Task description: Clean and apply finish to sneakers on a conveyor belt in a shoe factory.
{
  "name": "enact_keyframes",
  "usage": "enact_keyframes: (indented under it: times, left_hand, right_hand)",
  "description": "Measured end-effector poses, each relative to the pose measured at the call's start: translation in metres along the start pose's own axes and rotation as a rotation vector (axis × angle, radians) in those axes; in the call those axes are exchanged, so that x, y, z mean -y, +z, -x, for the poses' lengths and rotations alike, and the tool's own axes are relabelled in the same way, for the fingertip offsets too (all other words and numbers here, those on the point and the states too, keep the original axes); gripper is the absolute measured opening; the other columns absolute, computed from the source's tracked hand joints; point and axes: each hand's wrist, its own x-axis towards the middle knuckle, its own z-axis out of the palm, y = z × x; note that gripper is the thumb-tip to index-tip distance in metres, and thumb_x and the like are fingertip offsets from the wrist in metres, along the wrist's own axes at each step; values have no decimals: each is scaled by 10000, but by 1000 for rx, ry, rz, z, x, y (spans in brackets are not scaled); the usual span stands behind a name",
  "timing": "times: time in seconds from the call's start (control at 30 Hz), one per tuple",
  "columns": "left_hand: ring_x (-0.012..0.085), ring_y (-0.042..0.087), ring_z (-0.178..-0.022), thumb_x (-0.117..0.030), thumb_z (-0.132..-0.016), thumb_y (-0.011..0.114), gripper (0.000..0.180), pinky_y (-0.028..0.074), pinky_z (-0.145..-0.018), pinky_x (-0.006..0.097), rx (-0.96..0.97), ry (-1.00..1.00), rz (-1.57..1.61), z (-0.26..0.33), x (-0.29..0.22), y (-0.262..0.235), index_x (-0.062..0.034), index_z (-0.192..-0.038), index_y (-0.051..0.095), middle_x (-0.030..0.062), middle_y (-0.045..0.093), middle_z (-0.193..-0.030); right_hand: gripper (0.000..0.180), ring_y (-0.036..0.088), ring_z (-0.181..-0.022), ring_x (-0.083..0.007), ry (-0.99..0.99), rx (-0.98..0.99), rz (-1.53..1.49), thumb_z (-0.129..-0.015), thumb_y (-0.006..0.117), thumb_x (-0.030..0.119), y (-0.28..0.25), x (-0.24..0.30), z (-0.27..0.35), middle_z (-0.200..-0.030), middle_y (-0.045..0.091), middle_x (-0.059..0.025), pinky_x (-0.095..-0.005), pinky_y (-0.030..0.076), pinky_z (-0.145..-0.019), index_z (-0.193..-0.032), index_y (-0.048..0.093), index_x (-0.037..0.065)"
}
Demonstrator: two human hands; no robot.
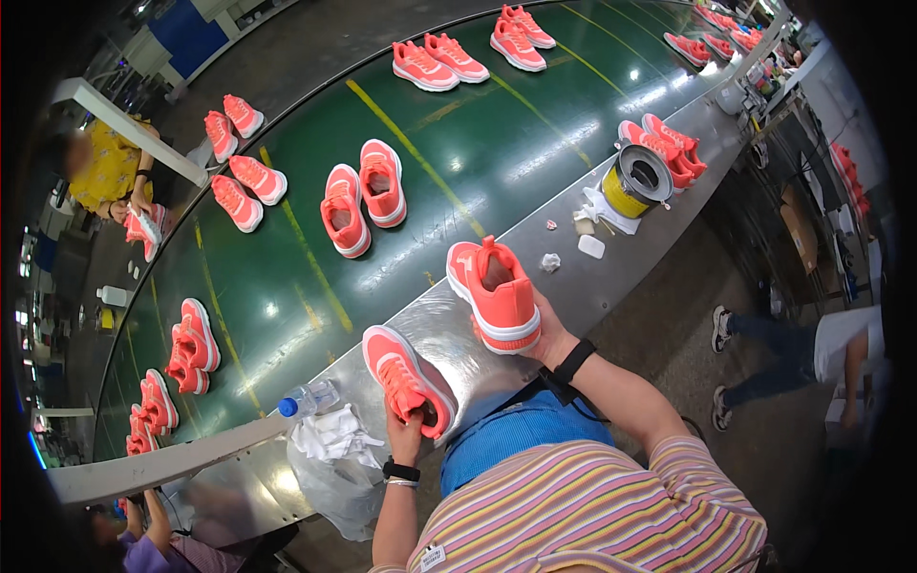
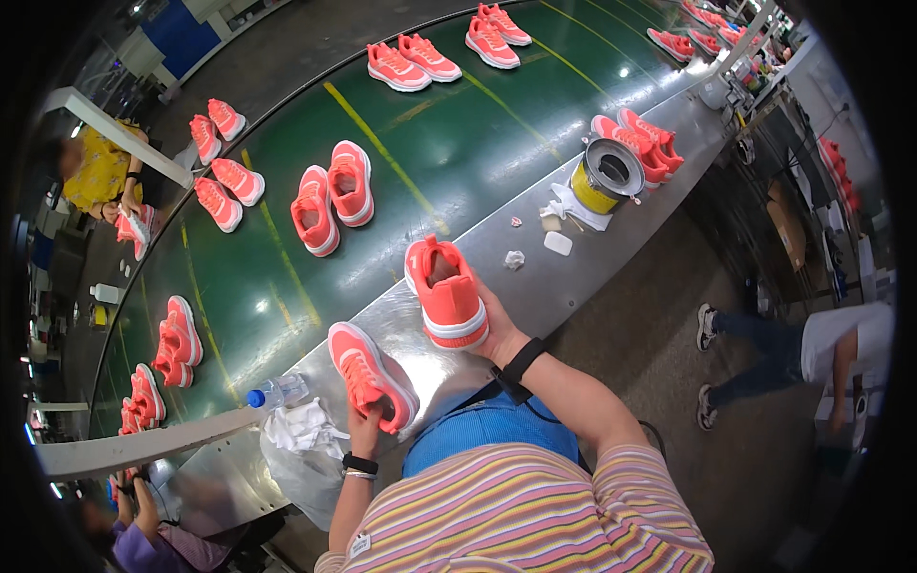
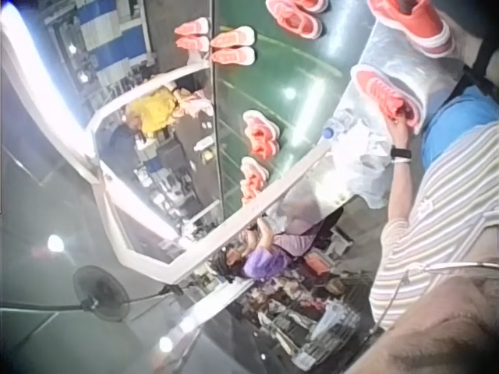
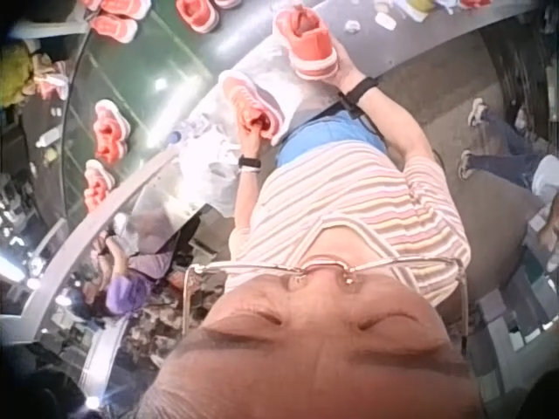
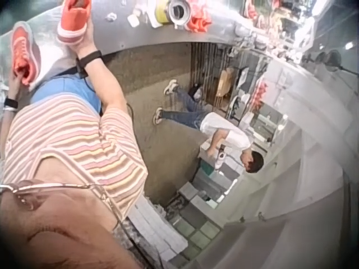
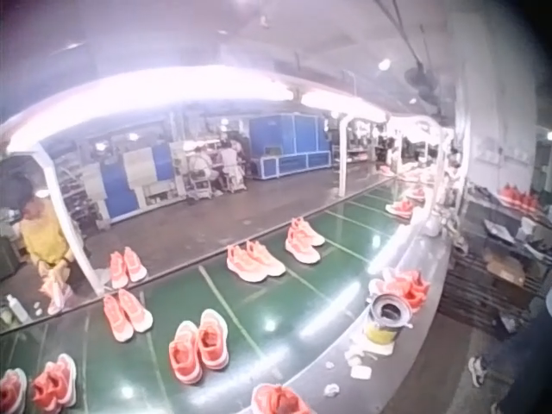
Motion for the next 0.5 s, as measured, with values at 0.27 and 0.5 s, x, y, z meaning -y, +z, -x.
enact_keyframes:
  times: [0.27,0.5]
  left_hand:
    - [142,507,-1012,-62,-840,542,431,415,-874,275,29,24,156,-9,-24,24,-13,-1251,420,63,517,-1148]
    - [145,521,-985,-78,-855,540,393,429,-848,270,85,33,164,-6,-31,37,-11,-1227,433,65,530,-1121]
  right_hand:
    - [605,557,-885,-354,24,7,-28,-864,438,517,-7,-19,0,-977,543,-238,-420,493,-776,-1186,466,6]
    - [505,539,-886,-322,116,93,-31,-892,469,399,-34,-33,22,-996,538,-209,-391,500,-756,-1174,460,-20]
